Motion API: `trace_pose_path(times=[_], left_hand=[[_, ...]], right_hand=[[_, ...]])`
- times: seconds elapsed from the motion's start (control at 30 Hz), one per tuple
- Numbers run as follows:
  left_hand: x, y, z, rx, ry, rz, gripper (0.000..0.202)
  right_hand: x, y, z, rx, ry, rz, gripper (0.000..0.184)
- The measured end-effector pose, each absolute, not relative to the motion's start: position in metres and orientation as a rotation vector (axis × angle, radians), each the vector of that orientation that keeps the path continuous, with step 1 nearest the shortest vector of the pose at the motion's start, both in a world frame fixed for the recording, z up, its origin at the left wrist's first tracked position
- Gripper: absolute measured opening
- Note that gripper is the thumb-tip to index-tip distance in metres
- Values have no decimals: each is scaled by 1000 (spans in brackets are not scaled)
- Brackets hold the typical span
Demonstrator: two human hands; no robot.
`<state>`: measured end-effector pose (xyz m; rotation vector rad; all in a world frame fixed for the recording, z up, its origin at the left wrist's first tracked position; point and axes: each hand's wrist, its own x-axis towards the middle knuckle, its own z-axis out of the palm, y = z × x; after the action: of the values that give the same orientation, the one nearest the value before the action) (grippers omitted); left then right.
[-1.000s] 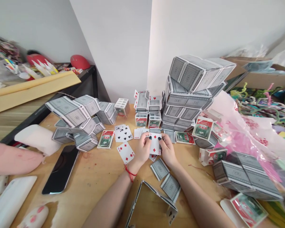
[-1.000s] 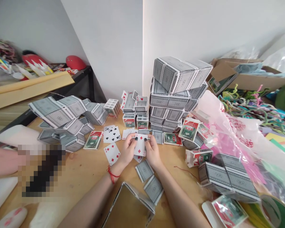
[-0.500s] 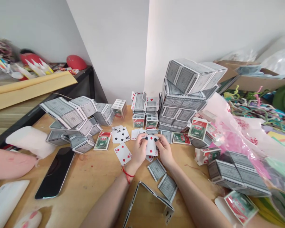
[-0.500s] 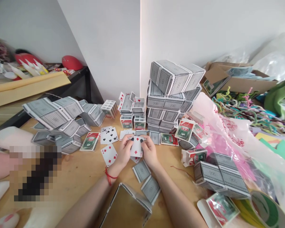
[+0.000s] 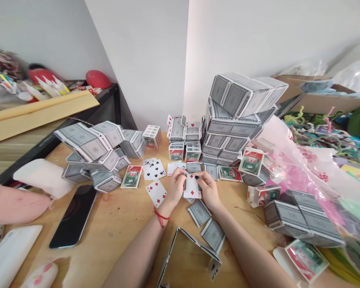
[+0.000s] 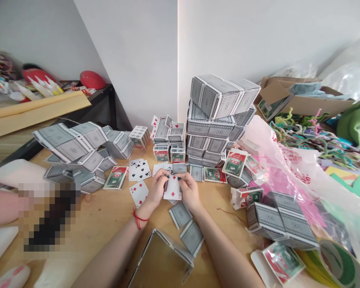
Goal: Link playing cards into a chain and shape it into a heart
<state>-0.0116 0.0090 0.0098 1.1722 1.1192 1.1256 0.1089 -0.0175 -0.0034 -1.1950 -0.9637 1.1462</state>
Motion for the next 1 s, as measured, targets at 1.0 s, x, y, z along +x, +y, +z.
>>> trace_pose_path(times=[1.0], left_hand=[[-15,11,3,1357,1065,1241,13]], right_hand=[[118,-9,2,-829,-535,2040,29]])
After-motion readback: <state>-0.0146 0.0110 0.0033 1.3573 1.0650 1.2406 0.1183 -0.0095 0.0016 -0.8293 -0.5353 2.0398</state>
